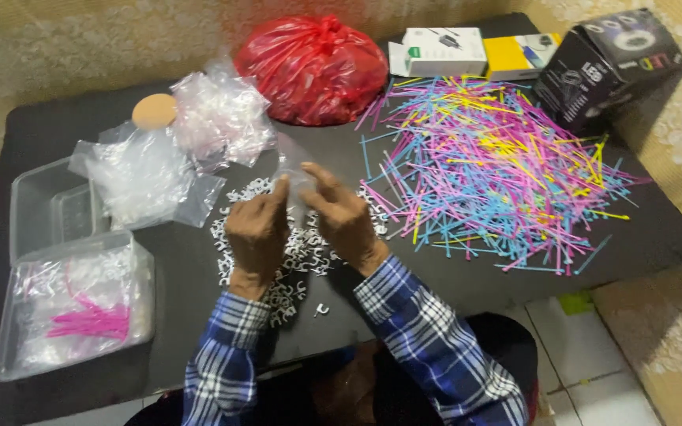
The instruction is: The person sorts and places small plastic cable clips and colored plastic ties into various clear plastic containers and small bags by hand.
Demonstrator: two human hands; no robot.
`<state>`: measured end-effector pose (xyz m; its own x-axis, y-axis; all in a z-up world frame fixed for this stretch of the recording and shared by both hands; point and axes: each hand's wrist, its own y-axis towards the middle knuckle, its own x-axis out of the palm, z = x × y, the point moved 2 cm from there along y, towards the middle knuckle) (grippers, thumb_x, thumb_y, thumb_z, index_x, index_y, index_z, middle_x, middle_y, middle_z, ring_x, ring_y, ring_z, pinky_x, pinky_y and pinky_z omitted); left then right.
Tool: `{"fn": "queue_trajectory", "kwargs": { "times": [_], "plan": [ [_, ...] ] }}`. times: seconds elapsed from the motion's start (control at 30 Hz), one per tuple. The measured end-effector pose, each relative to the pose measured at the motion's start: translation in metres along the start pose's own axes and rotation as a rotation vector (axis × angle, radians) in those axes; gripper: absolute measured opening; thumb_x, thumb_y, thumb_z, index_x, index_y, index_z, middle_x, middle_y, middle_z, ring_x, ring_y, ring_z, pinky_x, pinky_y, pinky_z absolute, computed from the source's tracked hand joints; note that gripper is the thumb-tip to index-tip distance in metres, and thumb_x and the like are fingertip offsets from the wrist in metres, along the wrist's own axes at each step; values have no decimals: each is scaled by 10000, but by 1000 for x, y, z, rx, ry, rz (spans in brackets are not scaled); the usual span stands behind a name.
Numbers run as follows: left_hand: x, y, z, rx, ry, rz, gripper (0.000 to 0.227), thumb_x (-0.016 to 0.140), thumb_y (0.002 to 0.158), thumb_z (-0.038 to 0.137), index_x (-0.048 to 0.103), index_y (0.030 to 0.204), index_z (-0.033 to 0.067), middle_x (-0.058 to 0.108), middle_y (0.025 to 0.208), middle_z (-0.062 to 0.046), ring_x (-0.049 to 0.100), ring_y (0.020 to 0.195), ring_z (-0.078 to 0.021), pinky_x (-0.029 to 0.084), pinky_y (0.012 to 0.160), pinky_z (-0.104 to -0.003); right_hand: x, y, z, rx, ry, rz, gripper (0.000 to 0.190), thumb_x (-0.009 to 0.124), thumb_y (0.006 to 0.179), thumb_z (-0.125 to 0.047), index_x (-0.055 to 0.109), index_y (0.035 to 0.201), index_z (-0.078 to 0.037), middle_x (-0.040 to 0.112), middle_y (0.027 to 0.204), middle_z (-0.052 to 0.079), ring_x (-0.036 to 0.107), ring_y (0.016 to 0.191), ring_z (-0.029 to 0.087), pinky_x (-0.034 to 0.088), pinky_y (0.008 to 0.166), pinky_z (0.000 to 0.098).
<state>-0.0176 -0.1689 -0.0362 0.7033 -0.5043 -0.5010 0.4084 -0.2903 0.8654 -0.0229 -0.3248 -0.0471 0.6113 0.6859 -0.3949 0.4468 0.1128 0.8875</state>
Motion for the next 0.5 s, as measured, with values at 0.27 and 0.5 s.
{"fn": "queue_trajectory", "kwargs": {
  "times": [0.27,0.5],
  "plan": [
    [-27,15,12,-229,-106,-185,224,683,982,52,740,1198,57,696,688,-119,666,569,-206,539,587,-318,-29,2,-5,-36,-52,-149,156,654,918,-235,723,987,-114,674,1252,134,689,1123,317,550,976,419],
    [-28,35,44,-185,-135,-400,119,641,1041,116,718,1131,107,706,678,-84,596,489,-120,510,514,-241,-118,33,4,346,609,-258,217,671,977,-118,732,1185,-101,670,1295,230,643,1215,426,517,1031,520]
  ]
}}
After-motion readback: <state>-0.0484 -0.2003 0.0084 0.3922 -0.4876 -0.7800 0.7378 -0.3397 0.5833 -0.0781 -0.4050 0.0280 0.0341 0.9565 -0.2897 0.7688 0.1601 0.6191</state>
